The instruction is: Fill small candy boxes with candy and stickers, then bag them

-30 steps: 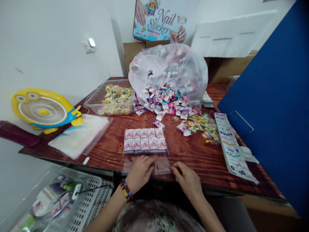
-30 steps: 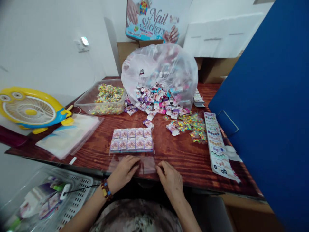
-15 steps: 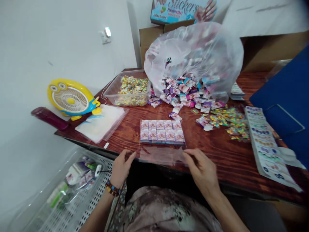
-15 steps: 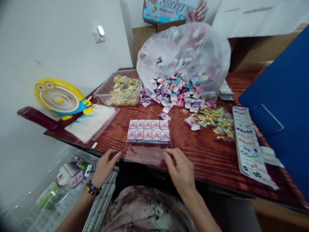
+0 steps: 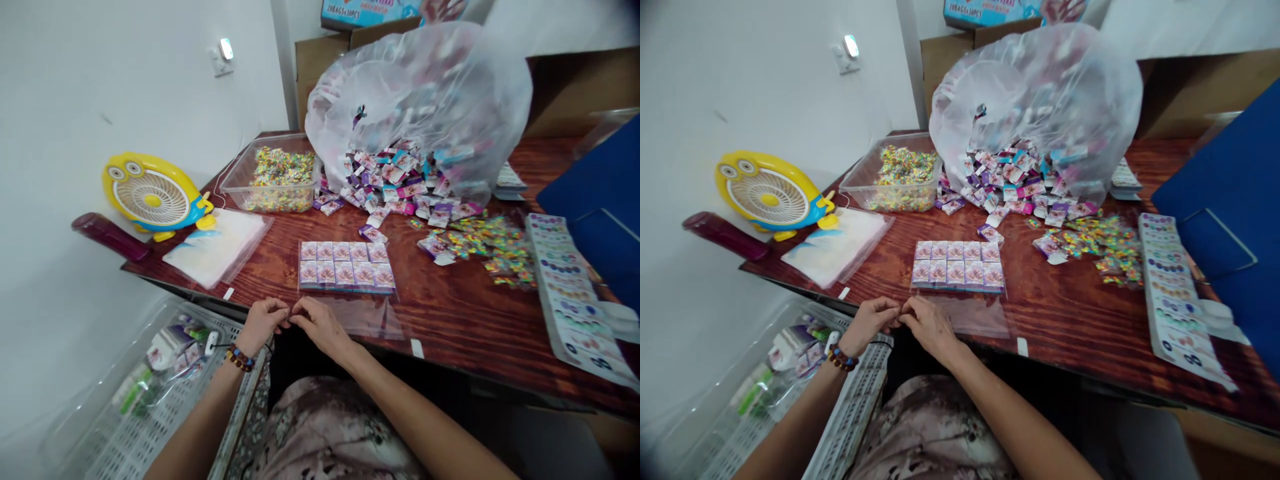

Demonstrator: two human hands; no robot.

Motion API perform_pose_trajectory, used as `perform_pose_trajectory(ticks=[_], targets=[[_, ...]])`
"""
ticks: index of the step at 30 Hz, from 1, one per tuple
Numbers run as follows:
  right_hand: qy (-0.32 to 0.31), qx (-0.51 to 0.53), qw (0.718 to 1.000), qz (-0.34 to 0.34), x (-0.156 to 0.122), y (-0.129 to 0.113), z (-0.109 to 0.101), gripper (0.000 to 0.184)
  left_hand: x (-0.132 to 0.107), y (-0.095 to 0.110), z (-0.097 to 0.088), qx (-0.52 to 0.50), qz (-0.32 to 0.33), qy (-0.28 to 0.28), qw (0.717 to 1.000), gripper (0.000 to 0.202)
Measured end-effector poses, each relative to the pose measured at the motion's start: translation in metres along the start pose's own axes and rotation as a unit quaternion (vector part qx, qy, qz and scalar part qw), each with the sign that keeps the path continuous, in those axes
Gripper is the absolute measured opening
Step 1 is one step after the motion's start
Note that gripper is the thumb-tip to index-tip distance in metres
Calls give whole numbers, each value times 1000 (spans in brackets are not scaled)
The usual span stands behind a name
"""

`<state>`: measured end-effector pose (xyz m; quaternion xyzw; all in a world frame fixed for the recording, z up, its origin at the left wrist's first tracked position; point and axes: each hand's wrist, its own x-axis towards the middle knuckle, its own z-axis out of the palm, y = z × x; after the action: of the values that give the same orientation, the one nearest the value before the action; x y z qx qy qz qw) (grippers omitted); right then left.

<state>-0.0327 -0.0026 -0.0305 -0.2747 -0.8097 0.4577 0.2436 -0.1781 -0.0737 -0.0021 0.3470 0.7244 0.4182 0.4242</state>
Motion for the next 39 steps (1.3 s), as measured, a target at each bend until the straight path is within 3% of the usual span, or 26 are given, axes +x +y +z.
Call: perform_pose_trajectory(ticks=[10, 22, 30, 39], targets=[[7, -20, 1000, 1, -3, -3, 6, 5, -4, 1, 9, -132, -38, 17, 990, 37], [-43, -84, 994, -47, -4, 1, 3, 8, -2, -6, 15, -147, -31, 43, 988, 29], [14, 14, 999, -33, -1, 8, 3, 5, -3, -6, 6, -161, -47, 23, 985, 36], [0, -84, 996, -18, -2, 3, 12, 6, -2, -5, 8, -150, -48, 22, 987, 36]])
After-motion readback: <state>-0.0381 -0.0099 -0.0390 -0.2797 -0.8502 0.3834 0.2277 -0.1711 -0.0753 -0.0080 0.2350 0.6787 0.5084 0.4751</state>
